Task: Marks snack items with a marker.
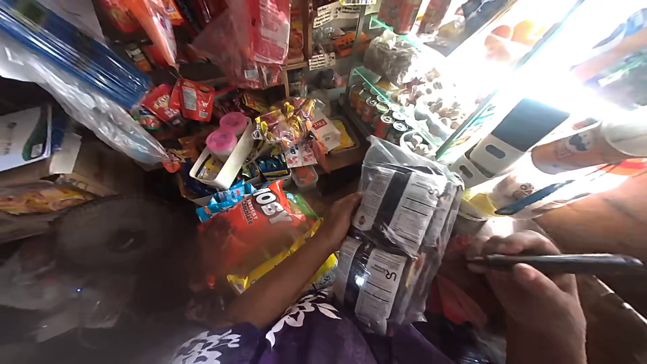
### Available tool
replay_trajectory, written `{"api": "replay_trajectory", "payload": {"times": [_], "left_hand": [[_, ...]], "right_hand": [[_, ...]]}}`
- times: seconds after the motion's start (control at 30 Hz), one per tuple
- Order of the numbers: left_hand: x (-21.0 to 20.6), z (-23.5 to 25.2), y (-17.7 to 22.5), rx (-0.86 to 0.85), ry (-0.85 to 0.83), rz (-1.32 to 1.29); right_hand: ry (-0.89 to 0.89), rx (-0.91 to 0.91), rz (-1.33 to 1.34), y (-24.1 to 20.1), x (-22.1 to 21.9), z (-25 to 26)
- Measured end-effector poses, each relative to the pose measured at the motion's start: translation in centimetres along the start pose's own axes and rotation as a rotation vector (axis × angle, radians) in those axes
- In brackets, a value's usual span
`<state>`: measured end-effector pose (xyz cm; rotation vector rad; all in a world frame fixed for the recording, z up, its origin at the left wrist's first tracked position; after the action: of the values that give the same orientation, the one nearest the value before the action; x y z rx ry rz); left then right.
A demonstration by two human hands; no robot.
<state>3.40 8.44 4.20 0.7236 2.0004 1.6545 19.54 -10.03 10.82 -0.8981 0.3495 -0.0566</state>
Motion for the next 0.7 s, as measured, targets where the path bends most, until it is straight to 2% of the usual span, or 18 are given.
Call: {"api": "replay_trajectory", "payload": {"times": [0.07, 0.13, 0.2, 0.27, 0.33, 0.43, 0.5, 0.6, 0.7], "left_hand": [[0.2, 0.1, -0.3, 0.003, 0.023, -0.04], [0.1, 0.1, -0.3, 0.006, 0.018, -0.043], [-0.4, 0.0, -0.4, 0.045, 0.045, -0.073], [-1.2, 0.0, -0.7, 0.088, 0.071, -0.083], [-2.4, -0.1, -0.8, 0.105, 0.041, 0.012], [-4.3, 0.1, -0.8, 0.063, -0.059, 0.29], [-5.3, 0.6, -1.5, 0.062, -0.096, 0.384], [-7.3, 0.7, -2.6, 0.145, -0.139, 0.326], [-9.9, 0.3, -2.7, 0.132, -0.223, 0.256]], "right_hand": [[0.233, 0.039, -0.001, 0.2, 2.2, -1.3], [0.557, 0.012, -0.031, 1.5, 5.1, -3.4], [0.766, -0.14, -0.101, 3.9, 8.1, -5.5], [0.879, -0.251, -0.041, 6.0, 9.6, -7.1], [0.939, -0.293, 0.019, 7.3, 9.4, -8.4], [0.898, -0.379, 0.151, 9.3, 8.4, -11.1], [0.876, -0.434, 0.291, 10.2, 7.4, -12.9], [0.891, -0.443, 0.3, 9.7, 6.8, -15.0], [0.895, -0.427, 0.236, 9.4, 7.1, -17.9]]}}
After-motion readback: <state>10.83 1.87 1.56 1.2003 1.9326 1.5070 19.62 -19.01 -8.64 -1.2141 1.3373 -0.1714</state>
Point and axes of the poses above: each hand's wrist, its own z-axis towards the middle knuckle, its own x-axis out of the back of the hand, y = z × x, the point moved 8 cm from there along z, towards the middle knuckle, and after that the axes turned 8 degrees about z, right-handed, at the moved point
